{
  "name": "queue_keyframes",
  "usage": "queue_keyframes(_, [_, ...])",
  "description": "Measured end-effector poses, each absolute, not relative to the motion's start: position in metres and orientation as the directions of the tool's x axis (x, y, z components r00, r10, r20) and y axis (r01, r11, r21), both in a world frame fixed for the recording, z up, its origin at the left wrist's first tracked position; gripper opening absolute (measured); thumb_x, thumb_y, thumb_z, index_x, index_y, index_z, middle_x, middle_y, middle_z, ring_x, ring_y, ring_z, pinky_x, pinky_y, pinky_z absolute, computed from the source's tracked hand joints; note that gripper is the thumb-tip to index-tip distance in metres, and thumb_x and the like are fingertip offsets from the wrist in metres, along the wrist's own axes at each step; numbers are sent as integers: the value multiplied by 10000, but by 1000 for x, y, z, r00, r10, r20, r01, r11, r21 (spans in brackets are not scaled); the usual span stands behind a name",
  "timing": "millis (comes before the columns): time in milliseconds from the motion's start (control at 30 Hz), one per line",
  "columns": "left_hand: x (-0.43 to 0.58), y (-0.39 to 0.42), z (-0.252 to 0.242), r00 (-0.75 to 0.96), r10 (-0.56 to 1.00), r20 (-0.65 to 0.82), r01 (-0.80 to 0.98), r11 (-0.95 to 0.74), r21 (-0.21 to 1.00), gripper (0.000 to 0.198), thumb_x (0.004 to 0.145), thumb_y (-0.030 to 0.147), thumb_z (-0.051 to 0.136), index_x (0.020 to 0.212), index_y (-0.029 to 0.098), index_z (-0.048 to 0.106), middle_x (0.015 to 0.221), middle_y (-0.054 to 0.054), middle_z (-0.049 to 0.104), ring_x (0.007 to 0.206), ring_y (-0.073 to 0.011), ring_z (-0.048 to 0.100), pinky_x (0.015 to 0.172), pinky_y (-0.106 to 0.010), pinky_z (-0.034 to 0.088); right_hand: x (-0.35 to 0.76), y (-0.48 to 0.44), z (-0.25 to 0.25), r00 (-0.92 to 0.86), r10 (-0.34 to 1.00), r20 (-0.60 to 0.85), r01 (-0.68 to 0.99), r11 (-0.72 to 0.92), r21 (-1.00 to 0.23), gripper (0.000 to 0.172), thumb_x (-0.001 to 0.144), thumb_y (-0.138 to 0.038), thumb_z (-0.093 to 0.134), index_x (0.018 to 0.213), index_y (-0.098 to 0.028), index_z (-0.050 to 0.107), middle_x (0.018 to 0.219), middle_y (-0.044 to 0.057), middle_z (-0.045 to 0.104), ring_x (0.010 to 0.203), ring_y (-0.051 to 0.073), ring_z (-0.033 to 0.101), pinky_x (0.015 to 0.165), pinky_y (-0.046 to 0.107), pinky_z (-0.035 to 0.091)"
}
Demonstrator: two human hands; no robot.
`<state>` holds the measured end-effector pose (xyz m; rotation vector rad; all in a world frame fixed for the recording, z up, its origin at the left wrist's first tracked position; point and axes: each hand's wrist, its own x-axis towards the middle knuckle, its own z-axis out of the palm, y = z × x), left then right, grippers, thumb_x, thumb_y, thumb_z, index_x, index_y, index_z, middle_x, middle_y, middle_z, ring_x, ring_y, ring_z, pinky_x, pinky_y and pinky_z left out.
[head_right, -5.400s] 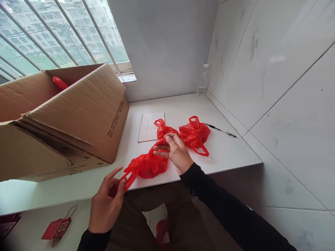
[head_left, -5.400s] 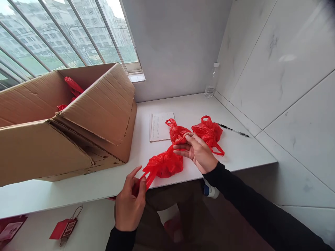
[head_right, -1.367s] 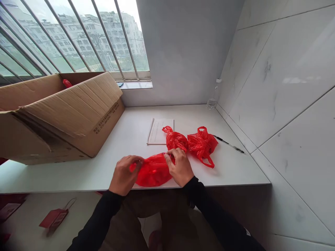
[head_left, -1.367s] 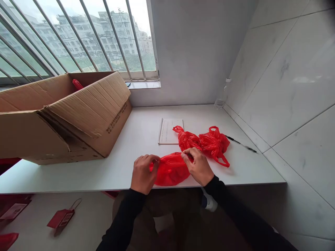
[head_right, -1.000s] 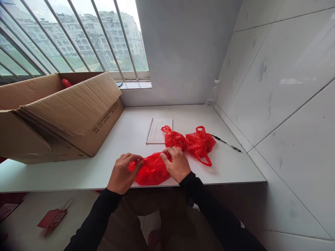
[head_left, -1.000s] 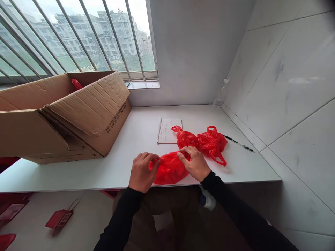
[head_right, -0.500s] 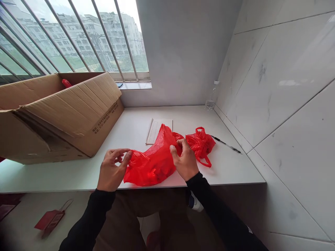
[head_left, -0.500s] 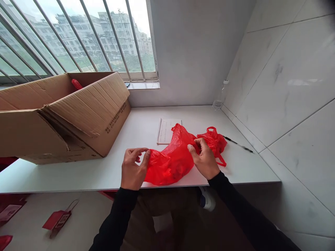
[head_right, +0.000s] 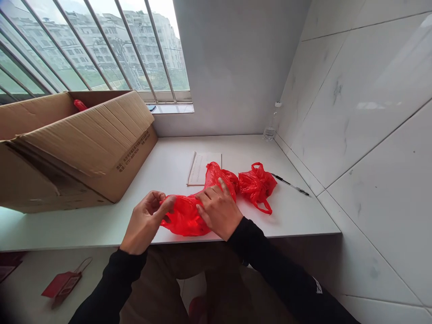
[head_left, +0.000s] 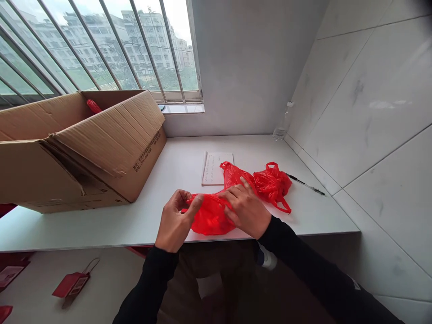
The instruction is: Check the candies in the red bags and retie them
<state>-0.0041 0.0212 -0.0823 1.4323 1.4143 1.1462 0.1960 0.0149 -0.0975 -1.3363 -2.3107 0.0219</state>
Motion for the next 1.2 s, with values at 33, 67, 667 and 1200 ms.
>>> queue_keyframes(33, [-4,21,-84,-39,998,55,263,-43,964,259,754,343,711,779,209,491,693,39,539,633,-128,555,521,-225,473,197,14,-98,-424,831,360,826,518,-221,239,965,-216,477,1140,-187,637,1056,56,686,1052,231,591,1159,502,244])
queue_keyframes(67, [-5,21,-85,-38,998,44,236,-34,971,253,727,289,717,807,211,490,715,43,550,647,-127,569,542,-229,490,198,13,-98,-429,835,345,833,513,-205,219,979,-239,465,1080,-187,652,1001,51,688,1005,225,600,1146,497,259])
queue_keyframes(667, [-20,2,-78,95,966,-240,-100,249,963,78,731,270,606,757,202,579,616,34,502,469,-88,408,436,-215,357,194,0,-101,-173,981,-91,964,150,-218,609,930,-314,561,1465,-113,354,836,130,726,787,293,717,662,330,454])
queue_keyframes(1200, [-37,-23,-100,60,982,-181,518,124,846,338,826,492,591,1027,231,664,872,-31,698,746,-208,624,696,-302,497,188,-9,-99,-238,971,20,967,239,-94,639,880,-170,562,1476,-146,334,1098,144,652,807,267,690,600,339,493])
